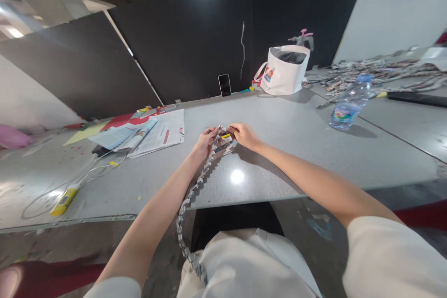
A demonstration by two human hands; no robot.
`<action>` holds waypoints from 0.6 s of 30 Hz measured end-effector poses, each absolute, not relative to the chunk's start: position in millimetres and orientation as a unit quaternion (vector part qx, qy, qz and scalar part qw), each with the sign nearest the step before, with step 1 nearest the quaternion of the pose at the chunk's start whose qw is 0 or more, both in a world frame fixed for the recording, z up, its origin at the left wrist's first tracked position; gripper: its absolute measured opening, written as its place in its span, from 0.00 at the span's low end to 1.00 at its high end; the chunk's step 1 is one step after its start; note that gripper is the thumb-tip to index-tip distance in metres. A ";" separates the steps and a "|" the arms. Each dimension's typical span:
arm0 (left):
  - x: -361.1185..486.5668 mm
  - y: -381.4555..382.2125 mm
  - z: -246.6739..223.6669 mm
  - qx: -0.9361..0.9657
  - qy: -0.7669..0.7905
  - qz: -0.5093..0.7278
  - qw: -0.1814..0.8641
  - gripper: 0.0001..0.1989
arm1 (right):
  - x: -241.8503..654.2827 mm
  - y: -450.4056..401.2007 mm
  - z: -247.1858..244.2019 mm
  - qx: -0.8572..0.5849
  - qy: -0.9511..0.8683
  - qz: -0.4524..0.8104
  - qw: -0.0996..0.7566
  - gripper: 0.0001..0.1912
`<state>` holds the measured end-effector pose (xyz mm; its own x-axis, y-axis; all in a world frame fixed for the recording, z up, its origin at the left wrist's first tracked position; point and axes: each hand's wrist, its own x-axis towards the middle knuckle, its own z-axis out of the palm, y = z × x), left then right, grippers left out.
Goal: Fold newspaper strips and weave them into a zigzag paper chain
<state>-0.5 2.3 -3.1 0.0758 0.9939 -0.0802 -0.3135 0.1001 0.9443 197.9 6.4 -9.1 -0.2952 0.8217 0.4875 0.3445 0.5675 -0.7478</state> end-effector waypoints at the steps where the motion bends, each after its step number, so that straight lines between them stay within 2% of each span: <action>1: -0.1 2.1 -3.1 0.403 0.416 0.537 0.613 0.19 | 197.9 6.8 -8.9 -0.388 -0.760 0.257 0.454 0.24; 10: 0.1 -0.4 0.4 0.395 0.406 0.542 0.621 0.21 | 196.9 8.3 -13.1 -0.360 -0.746 0.322 0.458 0.20; 18: 0.0 0.8 -0.6 0.393 0.401 0.540 0.627 0.20 | 197.5 9.7 -18.3 -0.351 -0.765 0.290 0.457 0.16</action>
